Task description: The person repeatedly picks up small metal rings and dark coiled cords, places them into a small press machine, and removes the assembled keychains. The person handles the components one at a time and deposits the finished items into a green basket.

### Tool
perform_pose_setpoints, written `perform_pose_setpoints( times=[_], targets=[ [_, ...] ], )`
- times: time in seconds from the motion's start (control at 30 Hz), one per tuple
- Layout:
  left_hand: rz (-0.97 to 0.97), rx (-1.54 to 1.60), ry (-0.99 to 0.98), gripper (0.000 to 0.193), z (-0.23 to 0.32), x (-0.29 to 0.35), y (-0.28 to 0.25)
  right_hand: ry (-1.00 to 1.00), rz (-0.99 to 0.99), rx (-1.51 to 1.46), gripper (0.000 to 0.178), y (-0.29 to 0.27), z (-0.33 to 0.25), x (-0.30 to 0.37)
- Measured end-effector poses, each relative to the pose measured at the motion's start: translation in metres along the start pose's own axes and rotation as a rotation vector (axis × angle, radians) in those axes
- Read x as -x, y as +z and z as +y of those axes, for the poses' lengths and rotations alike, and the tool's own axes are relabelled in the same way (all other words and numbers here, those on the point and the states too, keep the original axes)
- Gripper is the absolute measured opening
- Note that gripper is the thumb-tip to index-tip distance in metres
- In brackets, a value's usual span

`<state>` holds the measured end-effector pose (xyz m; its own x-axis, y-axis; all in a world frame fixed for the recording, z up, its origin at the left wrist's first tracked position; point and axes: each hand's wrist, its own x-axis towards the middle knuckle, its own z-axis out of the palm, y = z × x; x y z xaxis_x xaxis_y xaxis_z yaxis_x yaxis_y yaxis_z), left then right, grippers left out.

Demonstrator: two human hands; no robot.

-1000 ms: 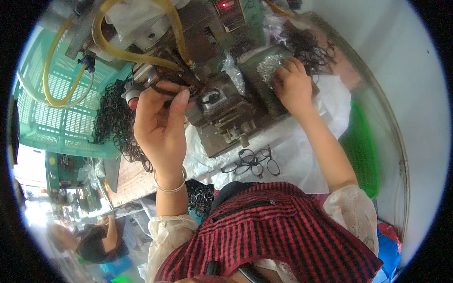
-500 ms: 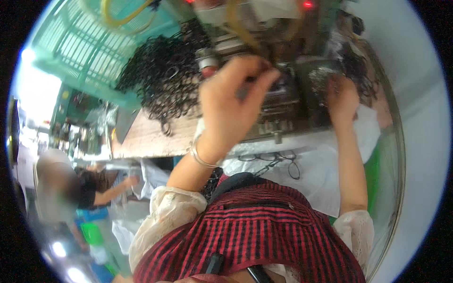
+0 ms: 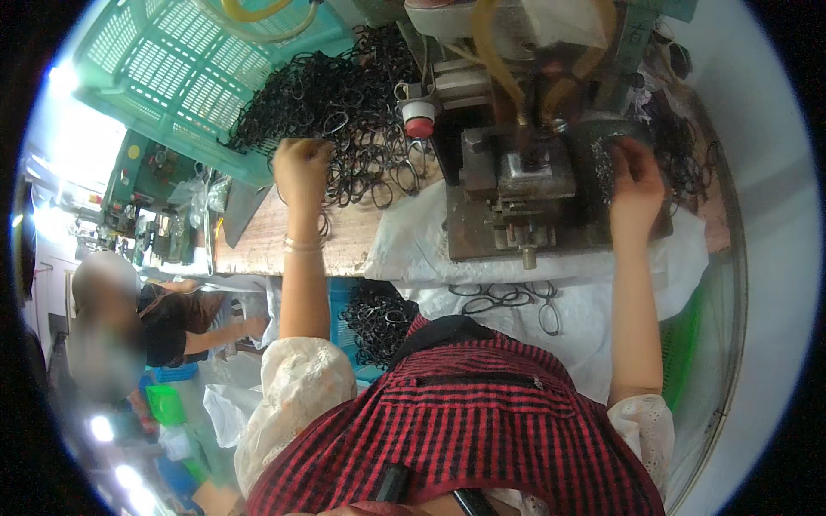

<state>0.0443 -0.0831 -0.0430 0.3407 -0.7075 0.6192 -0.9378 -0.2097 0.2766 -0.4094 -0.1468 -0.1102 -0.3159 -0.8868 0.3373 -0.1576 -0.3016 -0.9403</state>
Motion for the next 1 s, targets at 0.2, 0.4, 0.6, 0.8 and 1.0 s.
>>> perform_pose_setpoints(
  times=[0.2, 0.4, 0.6, 0.8, 1.0],
  targets=[
    [-0.376, -0.048, -0.377, 0.024, -0.014, 0.034, 0.064, -0.199, 0.075, 0.577, 0.020, -0.042, -0.013, 0.019],
    [-0.524, 0.751, -0.746, 0.017, -0.022, 0.051, 0.001, -0.062, 0.002, 0.483, 0.019, -0.074, -0.052, 0.049],
    [-0.287, 1.835, -1.290, 0.012, -0.036, 0.051, 0.004, -0.388, -0.239, 0.303, 0.020, 0.011, -0.118, 0.027],
    [-0.192, 1.417, -0.704, 0.016, 0.059, 0.072, -0.004, -0.006, -0.188, -0.244, 0.038, 0.047, -0.098, 0.045],
    [0.130, 1.308, 0.255, 0.017, 0.152, 0.022, -0.080, 0.151, -0.282, -0.412, 0.044, 0.052, -0.109, 0.043]
  ],
)
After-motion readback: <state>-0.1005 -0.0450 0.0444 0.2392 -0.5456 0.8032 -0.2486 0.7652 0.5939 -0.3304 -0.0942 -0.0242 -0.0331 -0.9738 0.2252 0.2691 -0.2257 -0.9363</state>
